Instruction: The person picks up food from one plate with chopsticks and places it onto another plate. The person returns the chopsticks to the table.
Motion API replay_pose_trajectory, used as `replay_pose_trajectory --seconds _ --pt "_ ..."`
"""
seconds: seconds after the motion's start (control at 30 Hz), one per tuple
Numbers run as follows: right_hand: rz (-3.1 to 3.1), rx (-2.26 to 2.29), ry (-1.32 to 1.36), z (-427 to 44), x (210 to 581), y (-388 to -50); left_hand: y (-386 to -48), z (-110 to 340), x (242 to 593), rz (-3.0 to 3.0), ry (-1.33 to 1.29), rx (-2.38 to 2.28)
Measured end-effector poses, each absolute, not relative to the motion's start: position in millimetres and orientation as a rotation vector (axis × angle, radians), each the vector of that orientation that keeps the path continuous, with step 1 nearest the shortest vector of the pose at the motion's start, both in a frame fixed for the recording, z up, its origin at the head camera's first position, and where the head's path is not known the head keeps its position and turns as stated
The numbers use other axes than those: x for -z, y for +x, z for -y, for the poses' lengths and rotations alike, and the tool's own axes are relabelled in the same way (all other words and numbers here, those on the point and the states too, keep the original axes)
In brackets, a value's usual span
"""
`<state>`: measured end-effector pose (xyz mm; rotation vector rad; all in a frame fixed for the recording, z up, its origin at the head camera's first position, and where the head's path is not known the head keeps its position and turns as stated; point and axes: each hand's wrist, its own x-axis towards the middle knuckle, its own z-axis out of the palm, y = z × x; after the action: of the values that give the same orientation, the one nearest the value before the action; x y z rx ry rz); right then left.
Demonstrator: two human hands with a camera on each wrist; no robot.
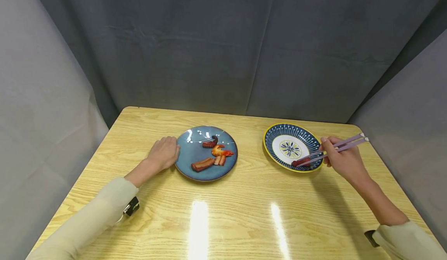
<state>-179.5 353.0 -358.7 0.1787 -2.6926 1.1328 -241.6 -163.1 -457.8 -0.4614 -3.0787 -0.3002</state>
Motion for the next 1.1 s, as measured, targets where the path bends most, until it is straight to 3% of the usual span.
replay_pose_trajectory --seconds 1.1 --pt "2.412 -1.218 -0.02 -346 362 -182 -241 163 457 3.086 -0.454 0.299"
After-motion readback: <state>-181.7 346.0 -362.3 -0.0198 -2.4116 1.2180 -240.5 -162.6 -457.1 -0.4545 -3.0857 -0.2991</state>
